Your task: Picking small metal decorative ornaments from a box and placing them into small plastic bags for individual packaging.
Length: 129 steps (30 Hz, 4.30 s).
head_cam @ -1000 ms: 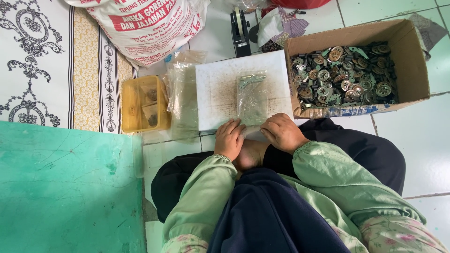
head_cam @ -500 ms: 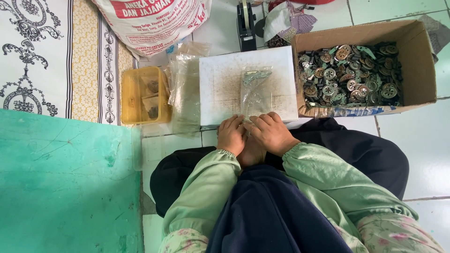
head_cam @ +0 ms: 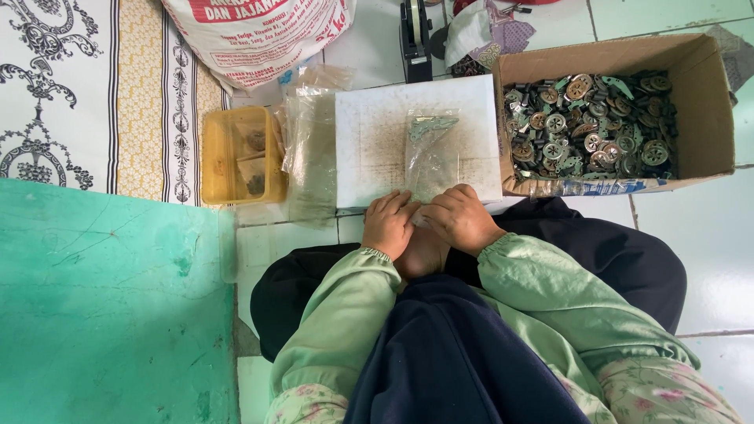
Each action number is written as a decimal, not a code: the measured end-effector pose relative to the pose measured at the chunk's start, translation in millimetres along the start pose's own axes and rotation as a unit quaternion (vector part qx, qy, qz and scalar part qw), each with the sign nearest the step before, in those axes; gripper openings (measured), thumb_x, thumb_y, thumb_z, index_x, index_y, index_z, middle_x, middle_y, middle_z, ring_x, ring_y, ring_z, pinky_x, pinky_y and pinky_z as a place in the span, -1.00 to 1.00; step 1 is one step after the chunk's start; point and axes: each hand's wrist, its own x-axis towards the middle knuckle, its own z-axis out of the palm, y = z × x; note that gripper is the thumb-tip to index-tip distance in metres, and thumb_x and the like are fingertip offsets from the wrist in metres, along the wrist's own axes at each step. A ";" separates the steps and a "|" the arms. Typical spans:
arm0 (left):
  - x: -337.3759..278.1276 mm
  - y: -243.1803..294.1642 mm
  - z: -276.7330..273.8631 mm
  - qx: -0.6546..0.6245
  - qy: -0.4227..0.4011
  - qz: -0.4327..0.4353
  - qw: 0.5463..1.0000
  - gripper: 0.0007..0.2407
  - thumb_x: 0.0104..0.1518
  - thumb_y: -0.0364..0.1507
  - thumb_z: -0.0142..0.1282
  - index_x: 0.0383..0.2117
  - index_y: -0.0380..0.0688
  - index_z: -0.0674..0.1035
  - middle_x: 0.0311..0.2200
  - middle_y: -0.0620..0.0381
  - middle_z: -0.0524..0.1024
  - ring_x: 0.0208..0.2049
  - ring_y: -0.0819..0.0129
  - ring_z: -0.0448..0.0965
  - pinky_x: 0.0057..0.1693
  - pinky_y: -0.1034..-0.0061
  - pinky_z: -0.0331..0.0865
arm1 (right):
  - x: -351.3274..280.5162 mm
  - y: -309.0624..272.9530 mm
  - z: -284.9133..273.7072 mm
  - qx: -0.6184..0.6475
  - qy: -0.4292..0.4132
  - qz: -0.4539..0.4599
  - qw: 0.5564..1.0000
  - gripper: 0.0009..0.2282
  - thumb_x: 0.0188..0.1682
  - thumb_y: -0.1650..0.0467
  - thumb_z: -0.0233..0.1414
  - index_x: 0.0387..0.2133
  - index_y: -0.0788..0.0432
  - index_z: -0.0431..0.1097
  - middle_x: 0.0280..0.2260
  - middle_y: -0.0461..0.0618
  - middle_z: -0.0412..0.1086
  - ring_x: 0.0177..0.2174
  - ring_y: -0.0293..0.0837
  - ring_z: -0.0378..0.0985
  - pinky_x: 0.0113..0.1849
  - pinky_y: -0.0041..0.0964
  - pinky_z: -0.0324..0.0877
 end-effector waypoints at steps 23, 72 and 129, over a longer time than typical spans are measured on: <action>-0.2 9.6 -17.9 -0.101 0.175 0.121 0.972 -0.95 0.11 -0.40 0.23 -0.35 0.09 0.60 -0.28 0.29 0.51 -0.07 0.24 0.58 0.05 0.31 0.47 | -30.2 23.5 -42.5 -0.041 -0.078 0.030 0.996 -0.90 -0.10 0.35 0.18 -0.53 0.04 0.42 -0.47 -0.13 0.40 -0.34 -0.07 0.51 -0.16 -0.15 0.35; 9.1 5.2 5.7 -0.113 0.092 0.031 0.989 -0.83 0.30 -0.22 0.04 -0.25 0.10 0.65 -0.17 0.28 0.63 0.07 0.15 0.55 0.18 0.23 0.39 | -49.9 64.8 0.6 0.044 -0.153 0.149 0.976 -0.90 -0.04 0.39 0.14 -0.27 0.04 0.51 -0.33 -0.09 0.51 -0.21 -0.03 0.55 -0.07 -0.05 0.39; 20.0 3.6 23.8 -0.090 0.172 0.017 0.981 -0.42 0.08 -0.34 0.24 0.28 -0.17 0.36 0.00 -0.06 0.57 0.07 0.03 0.54 0.18 0.19 0.32 | -25.3 58.2 -2.2 0.008 -0.131 0.214 0.968 -0.59 -0.12 0.42 0.23 0.03 0.12 0.35 -0.62 -0.09 0.39 -0.44 -0.02 0.60 -0.14 -0.05 0.46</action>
